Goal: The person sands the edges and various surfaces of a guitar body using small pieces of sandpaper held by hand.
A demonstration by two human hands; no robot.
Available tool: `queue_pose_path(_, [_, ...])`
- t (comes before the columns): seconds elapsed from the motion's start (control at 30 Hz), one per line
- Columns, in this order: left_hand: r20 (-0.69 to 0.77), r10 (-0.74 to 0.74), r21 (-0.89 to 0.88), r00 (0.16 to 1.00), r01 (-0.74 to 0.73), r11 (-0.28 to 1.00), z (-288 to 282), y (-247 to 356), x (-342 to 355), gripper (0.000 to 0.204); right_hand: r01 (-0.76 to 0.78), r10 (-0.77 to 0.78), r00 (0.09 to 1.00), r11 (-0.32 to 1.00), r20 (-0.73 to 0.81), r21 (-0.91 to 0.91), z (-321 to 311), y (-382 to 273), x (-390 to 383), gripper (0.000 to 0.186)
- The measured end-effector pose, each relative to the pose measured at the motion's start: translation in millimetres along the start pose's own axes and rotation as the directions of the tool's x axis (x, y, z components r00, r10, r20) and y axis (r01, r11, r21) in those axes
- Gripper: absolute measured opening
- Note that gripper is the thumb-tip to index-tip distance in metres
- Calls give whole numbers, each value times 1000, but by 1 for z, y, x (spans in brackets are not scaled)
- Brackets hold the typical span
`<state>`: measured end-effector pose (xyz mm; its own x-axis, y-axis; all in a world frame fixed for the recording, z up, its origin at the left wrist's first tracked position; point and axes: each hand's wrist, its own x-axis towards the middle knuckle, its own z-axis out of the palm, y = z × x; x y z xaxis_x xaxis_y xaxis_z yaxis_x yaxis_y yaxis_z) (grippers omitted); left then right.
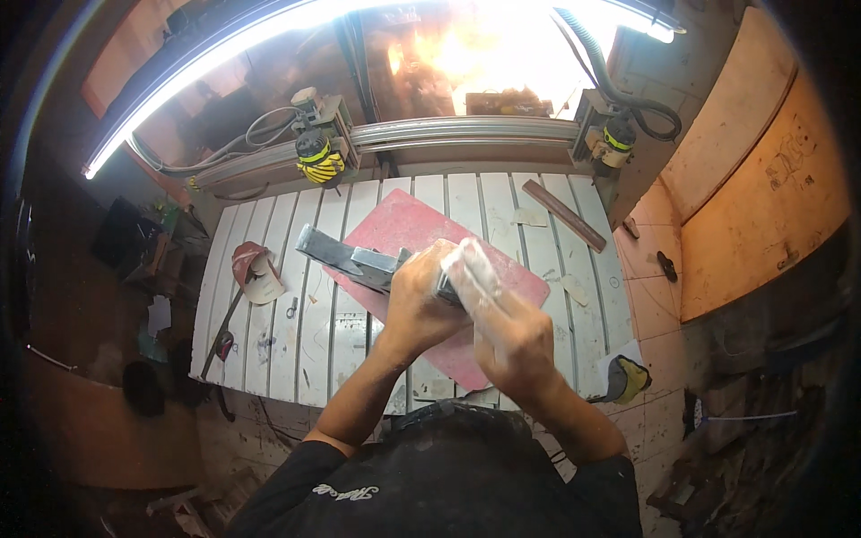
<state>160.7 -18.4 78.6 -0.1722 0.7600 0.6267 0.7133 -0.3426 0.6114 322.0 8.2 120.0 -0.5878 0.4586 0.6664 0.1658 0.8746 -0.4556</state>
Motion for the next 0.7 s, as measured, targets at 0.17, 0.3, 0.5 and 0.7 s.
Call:
queue_pose_path(0.17, [1,43,18,999,-43,999,5,9,-2,47,-12,14,999,998,30,-57,-11,3,7,59])
queue_pose_path(0.3, [26,36,39,999,-37,999,2,2,-3,42,33,-25,996,996,84,-87,-16,-4,-2,60])
queue_pose_path(0.5, [25,24,-1,999,-24,1000,1,8,-6,41,3,6,998,990,66,-140,-16,7,3,64])
queue_pose_path(0.7, [-14,54,-33,998,-54,998,-1,12,-7,39,45,-34,996,990,88,-135,-21,12,7,61])
